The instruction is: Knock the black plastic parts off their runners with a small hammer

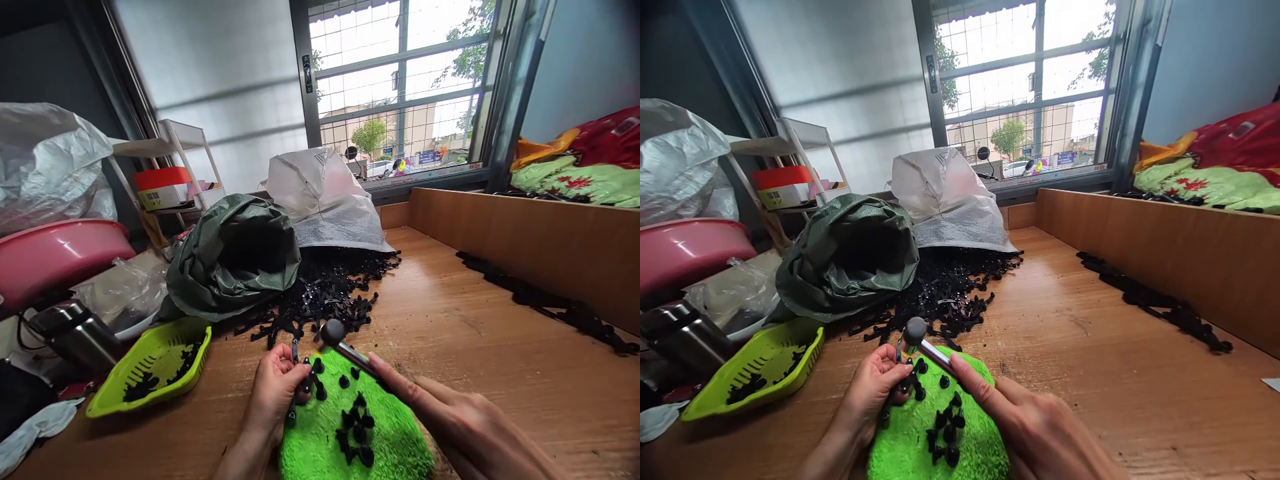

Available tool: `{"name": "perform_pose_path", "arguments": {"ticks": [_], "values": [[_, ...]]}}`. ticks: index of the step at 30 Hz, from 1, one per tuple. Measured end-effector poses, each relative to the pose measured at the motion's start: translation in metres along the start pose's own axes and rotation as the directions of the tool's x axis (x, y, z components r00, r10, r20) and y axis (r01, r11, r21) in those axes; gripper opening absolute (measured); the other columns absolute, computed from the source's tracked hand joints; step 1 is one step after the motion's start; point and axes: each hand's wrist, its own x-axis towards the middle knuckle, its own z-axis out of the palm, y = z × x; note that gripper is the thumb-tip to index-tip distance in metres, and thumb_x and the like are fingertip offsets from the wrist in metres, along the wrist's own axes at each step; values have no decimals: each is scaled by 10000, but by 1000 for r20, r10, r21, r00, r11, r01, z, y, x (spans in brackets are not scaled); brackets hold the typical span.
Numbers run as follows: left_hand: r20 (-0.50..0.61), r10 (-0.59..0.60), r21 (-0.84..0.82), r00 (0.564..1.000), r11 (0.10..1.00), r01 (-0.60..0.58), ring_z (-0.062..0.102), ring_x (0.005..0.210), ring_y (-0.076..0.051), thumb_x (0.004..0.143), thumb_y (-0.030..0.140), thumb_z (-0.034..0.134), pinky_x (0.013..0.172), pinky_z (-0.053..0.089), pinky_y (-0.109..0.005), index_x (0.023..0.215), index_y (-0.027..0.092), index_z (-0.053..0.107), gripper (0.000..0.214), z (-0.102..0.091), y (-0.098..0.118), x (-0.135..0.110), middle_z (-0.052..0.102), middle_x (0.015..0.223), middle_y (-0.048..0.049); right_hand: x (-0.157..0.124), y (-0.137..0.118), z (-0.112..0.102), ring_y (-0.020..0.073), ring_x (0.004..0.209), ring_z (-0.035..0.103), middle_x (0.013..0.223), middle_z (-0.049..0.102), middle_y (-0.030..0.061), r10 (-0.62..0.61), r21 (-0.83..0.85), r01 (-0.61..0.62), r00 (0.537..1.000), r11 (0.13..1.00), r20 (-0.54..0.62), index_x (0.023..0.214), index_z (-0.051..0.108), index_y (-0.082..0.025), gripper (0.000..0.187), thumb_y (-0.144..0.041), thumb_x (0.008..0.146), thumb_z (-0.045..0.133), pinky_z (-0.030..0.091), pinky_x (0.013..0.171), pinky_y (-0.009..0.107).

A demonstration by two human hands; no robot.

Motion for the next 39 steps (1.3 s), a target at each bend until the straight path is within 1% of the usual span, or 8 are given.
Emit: {"name": "perform_pose_path", "arguments": {"ticks": [3, 5, 8, 10, 15, 22, 30, 39], "values": [[-8, -20, 24, 1000, 1000, 20, 450, 368, -67, 484, 255, 732, 322, 403, -160, 669, 195, 409, 377, 0, 2, -1, 549, 452, 71, 0, 7, 7, 261, 818, 637, 1044, 628, 79, 63, -159, -57, 998, 986, 30, 1437, 132, -318, 643, -96, 844, 245, 519, 696, 407], [7, -42, 26, 999, 999, 41, 480, 395, -77, 479, 276, 757, 348, 421, -169, 676, 187, 436, 386, -3, 5, -3, 581, 482, 51, -4, 12, 12, 277, 672, 639, 838, 653, 73, 110, -229, -99, 993, 968, 39, 1419, 218, -328, 661, -67, 812, 245, 521, 592, 438], [25, -77, 6, 997, 997, 76, 503, 421, -70, 509, 319, 778, 365, 375, -132, 752, 167, 538, 374, -11, 12, -7, 616, 538, 38, -13, 14, 9, 254, 926, 617, 1116, 619, 47, 47, -51, -48, 999, 998, -21, 1408, 235, -358, 582, -134, 872, 278, 504, 785, 409], [38, -96, -6, 995, 995, 97, 535, 462, -73, 532, 345, 782, 394, 366, -128, 801, 163, 604, 371, -16, 17, -10, 641, 575, 27, -19, 10, 0, 229, 1149, 478, 1331, 464, 10, 12, 128, 2, 993, 992, -115, 1421, 207, -333, 535, -179, 915, 288, 404, 946, 366], [220, -117, 70, 968, 992, 104, 586, 581, -116, 554, 403, 776, 564, 433, -189, 748, 130, 720, 340, -12, 20, -13, 693, 625, -41, -31, 14, -13, 232, 1254, 326, 1416, 326, -34, 40, 290, 21, 978, 957, -204, 1418, 225, -308, 474, -237, 954, 286, 301, 1025, 370], [351, -131, 320, 927, 947, 13, 510, 486, -101, 558, 452, 750, 486, 355, -202, 747, 119, 759, 384, 1, 15, -4, 695, 594, -69, -45, 37, -3, 226, 1275, 281, 1426, 295, -49, 156, 318, -113, 981, 941, -115, 1417, 218, -313, 448, -276, 973, 265, 241, 1049, 397], [301, -101, 327, 948, 945, -3, 484, 438, -95, 575, 426, 732, 446, 321, -189, 729, 141, 765, 325, 4, 15, -9, 682, 546, -58, -48, 33, -3, 232, 1235, 340, 1389, 352, -35, 137, 262, -92, 978, 961, -160, 1400, 265, -304, 446, -248, 958, 271, 293, 1013, 389], [353, -80, 405, 932, 911, -75, 489, 475, -117, 627, 416, 699, 462, 322, -198, 763, 143, 766, 312, 1, 14, -6, 697, 589, -69, -40, 26, -7, 230, 1169, 444, 1357, 404, -24, 25, 242, 28, 977, 970, -212, 1384, 306, -323, 429, -262, 959, 309, 401, 951, 346]]}}
